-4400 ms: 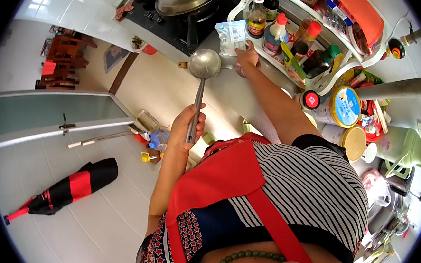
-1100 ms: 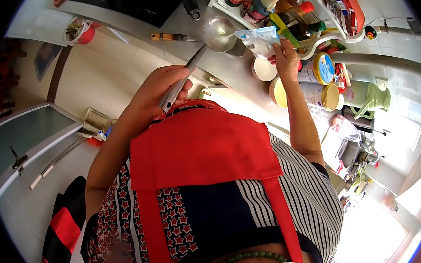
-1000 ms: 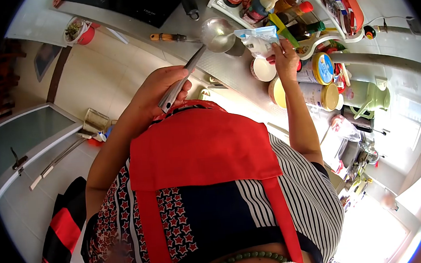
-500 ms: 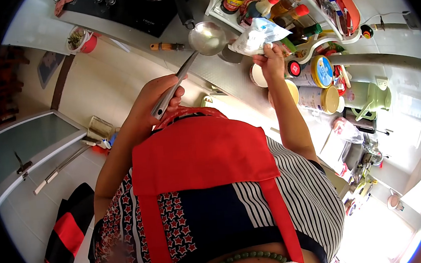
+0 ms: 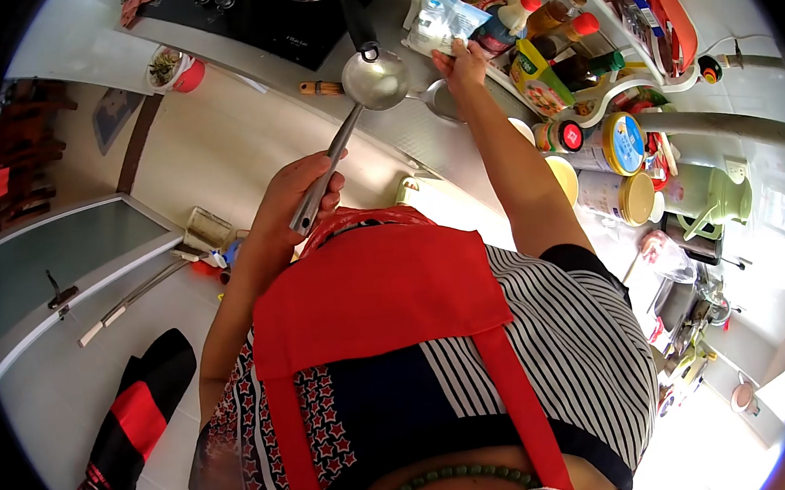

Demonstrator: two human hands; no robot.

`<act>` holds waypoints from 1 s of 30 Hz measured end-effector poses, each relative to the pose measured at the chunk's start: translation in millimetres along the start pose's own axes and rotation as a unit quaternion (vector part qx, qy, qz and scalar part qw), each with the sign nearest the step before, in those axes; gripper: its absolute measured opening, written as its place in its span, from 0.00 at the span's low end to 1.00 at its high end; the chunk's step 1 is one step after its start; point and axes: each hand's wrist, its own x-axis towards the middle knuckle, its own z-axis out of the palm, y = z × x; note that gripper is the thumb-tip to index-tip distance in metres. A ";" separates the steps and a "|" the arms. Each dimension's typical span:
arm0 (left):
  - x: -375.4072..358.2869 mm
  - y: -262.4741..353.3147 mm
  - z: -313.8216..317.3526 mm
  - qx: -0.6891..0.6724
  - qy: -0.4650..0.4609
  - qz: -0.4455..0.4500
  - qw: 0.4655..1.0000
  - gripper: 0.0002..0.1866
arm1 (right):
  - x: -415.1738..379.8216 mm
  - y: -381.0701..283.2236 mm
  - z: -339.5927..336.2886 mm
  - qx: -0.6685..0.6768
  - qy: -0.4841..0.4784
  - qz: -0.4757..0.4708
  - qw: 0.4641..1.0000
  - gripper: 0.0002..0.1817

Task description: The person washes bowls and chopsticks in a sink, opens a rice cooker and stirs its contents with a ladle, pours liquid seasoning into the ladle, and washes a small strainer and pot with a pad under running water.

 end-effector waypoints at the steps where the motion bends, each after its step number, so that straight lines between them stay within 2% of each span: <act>1: -0.7 0.6 0.7 -0.002 -0.004 -0.003 1.000 0.18 | 5.8 5.4 2.3 0.005 0.017 0.001 1.000 0.07; 3: -2.5 1.7 5.5 0.014 0.004 -0.002 1.000 0.18 | 16.8 15.8 3.9 0.014 0.057 -0.002 0.998 0.08; 4: -2.9 1.3 8.5 0.022 0.008 -0.002 1.000 0.18 | 21.7 19.1 0.2 0.017 0.035 -0.002 0.999 0.11; 8: -1.9 1.3 13.8 0.030 0.003 -0.008 1.000 0.19 | 20.6 18.9 2.5 -0.046 0.052 0.002 0.998 0.11; 11: 4.0 -2.4 16.5 0.041 0.002 -0.012 0.999 0.21 | 6.2 6.8 -1.0 -0.054 0.060 -0.046 0.996 0.13; 12: 6.2 -2.5 17.5 0.043 -0.004 -0.014 0.999 0.21 | 1.0 1.6 -6.6 -0.061 0.058 -0.059 0.995 0.21; 15: 10.0 1.4 26.3 0.063 -0.018 -0.019 0.998 0.20 | -40.7 -19.6 -19.5 -0.026 0.044 -0.059 0.997 0.19; 16: 10.6 2.8 30.2 0.071 -0.022 -0.020 0.997 0.20 | -57.7 -27.6 -24.2 -0.016 0.056 -0.049 0.997 0.15; 19: 15.2 5.4 38.6 0.096 -0.043 -0.019 0.994 0.20 | -96.1 -45.6 -51.0 0.004 0.164 -0.071 0.984 0.12; 21: 20.8 5.6 38.5 0.085 -0.074 -0.026 0.993 0.19 | -101.8 -46.8 -83.2 0.028 0.219 -0.147 0.964 0.12; 23: 27.0 6.0 41.6 0.087 -0.089 -0.031 0.992 0.19 | -110.0 -58.3 -99.3 0.010 0.250 -0.213 0.944 0.14; 24: 29.8 5.5 44.9 0.095 -0.089 -0.035 0.991 0.19 | -115.5 -65.9 -102.5 -0.022 0.249 -0.251 0.935 0.20; 27: 38.4 3.7 52.4 0.098 -0.103 -0.044 0.989 0.19 | -116.1 -83.1 -110.4 -0.089 0.251 -0.290 0.919 0.27; 28: 40.5 2.9 54.5 0.095 -0.110 -0.046 0.988 0.19 | -113.4 -85.7 -114.2 -0.109 0.250 -0.288 0.918 0.29; 30: 40.4 4.3 62.4 0.107 -0.113 -0.044 0.987 0.18 | -107.8 -89.0 -115.4 -0.171 0.267 -0.258 0.913 0.27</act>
